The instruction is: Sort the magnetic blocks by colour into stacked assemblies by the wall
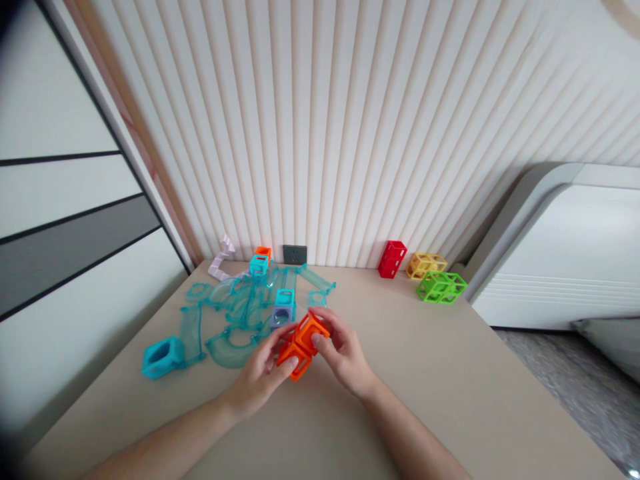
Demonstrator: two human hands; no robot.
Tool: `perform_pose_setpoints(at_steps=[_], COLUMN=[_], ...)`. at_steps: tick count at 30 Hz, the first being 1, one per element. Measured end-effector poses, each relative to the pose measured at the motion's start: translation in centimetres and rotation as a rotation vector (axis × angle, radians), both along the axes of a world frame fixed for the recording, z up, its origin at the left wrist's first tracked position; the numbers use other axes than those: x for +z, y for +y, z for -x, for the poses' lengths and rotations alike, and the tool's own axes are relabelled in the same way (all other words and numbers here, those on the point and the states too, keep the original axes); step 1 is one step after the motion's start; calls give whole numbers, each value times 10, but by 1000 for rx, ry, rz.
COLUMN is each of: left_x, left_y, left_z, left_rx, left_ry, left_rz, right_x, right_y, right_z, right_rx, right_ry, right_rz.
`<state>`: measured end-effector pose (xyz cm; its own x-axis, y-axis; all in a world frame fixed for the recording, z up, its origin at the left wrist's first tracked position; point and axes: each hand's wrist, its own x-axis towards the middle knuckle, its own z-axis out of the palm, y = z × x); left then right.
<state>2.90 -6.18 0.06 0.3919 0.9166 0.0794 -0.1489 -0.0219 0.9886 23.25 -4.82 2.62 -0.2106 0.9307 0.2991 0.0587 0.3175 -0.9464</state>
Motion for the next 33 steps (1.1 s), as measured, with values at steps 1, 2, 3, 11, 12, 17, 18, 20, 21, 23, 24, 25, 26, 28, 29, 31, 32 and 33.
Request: perform_pose_setpoints(at_steps=[1,2,3,11,12,17,18,20,21,23,24,25,26,28,29,31,32,33], left_x=[-1,-1,-2,1,2,5,5,5,5,4,4,4,4,5,6,7,8,8], left_y=[0,0,0,-2,-2,-2,-2,-2,-1,-1,-1,0,0,0,0,0,-1,-1], left_z=[0,0,-1,4,5,8,8,7,7,7,7,7,7,8,8,7,7,6], left_rx=[9,20,30,127,155,258,268,271,261,230,218,213,213,214,213,212,209,204], left_ry=[4,2,-6,26,60,237,253,275,282,292,296,299,300,296,289,272,263,253], left_rz=[-3,-8,-16,-208,-260,-491,-510,-530,-535,-537,-531,-522,-511,-485,-472,-442,-424,-405], right_x=[1,1,1,-7,-7,-6,-6,-7,-8,-8,-9,-8,-8,-7,-6,-5,-5,-5], right_y=[0,0,0,2,2,-1,-1,-1,-1,0,1,1,1,1,1,0,0,0], right_z=[0,-1,-1,-5,-5,-5,-5,-7,-7,-9,-9,-10,-10,-10,-10,-10,-10,-10], right_rx=[1,3,5,56,81,218,219,194,177,149,141,137,136,137,137,132,127,122], right_ry=[-32,-53,-62,-53,-50,-85,-103,-152,-180,-230,-251,-269,-283,-299,-304,-312,-315,-316], right_rz=[-37,-73,-102,-25,-19,54,53,17,-11,-60,-77,-86,-90,-93,-96,-103,-108,-113])
